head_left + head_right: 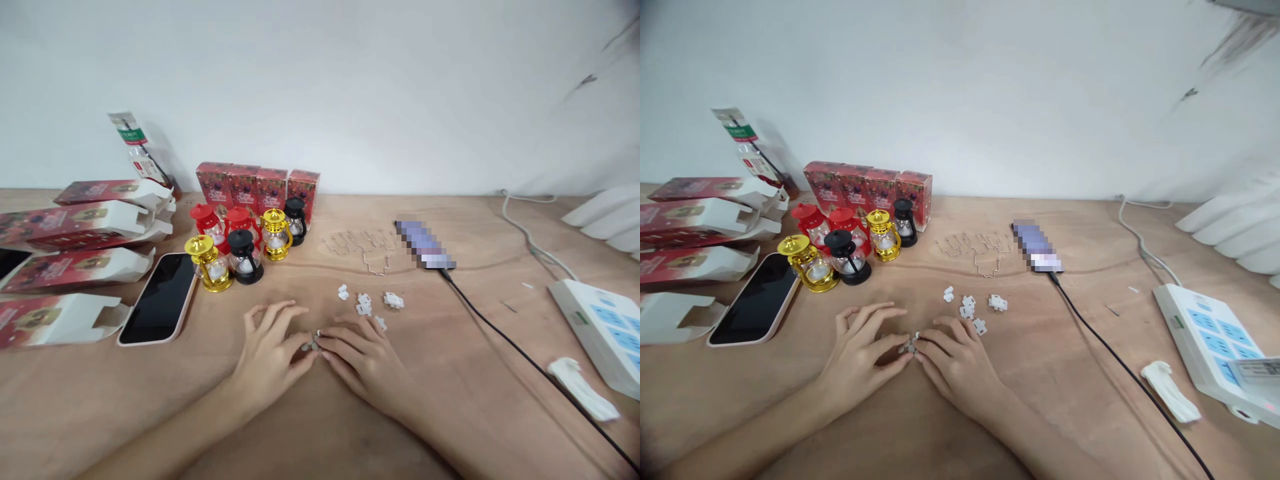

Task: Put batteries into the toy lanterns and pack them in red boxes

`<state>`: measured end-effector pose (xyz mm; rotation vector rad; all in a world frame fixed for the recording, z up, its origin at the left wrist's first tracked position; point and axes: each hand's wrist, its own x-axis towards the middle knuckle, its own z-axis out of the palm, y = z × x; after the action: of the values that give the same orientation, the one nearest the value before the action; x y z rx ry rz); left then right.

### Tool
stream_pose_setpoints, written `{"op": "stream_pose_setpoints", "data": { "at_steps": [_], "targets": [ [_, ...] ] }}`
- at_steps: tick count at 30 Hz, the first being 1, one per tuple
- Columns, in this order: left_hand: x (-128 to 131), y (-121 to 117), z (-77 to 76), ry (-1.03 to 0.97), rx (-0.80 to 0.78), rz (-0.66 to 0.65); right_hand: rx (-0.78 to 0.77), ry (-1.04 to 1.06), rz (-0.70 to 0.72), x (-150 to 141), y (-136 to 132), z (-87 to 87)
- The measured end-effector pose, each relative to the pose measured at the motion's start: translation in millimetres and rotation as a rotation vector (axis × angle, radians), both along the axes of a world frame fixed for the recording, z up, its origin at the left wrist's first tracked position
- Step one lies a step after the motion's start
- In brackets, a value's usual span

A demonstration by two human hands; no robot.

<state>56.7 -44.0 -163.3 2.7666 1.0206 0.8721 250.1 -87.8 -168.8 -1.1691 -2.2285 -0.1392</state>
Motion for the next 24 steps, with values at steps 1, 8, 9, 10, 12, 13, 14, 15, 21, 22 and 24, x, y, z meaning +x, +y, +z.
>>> {"op": "stream_pose_setpoints", "data": {
  "at_steps": [1,8,9,10,12,13,14,15,21,22,24],
  "targets": [
    [0,0,0.0,0.000,-0.005,-0.001,0.007,0.001,0.004,1,0,0.0],
    [-4,5,1.6,-0.018,-0.057,-0.012,0.055,-0.038,0.043,5,1,1.2],
    [-5,6,1.8,-0.020,-0.063,-0.012,0.061,-0.039,0.050,5,1,1.6],
    [-6,7,2.1,-0.020,-0.067,-0.011,0.067,-0.039,0.058,5,1,1.9],
    [-8,8,2.2,-0.012,-0.072,-0.008,0.077,-0.036,0.075,6,1,2.2],
    [-9,9,2.2,-0.007,-0.075,-0.008,0.078,-0.035,0.081,6,1,2.2],
    [-9,9,2.1,-0.004,-0.079,-0.011,0.077,-0.034,0.085,6,1,2.1],
    [-9,9,2.1,-0.003,-0.083,-0.013,0.075,-0.033,0.088,6,1,2.0],
    [-10,8,2.0,0.021,-0.088,0.006,0.051,-0.044,0.101,7,1,1.7],
    [-10,8,1.9,0.018,-0.085,0.007,0.050,-0.046,0.102,7,1,1.9],
    [-10,8,1.6,0.008,-0.077,0.003,0.053,-0.044,0.103,7,1,2.6]
  ]
}}
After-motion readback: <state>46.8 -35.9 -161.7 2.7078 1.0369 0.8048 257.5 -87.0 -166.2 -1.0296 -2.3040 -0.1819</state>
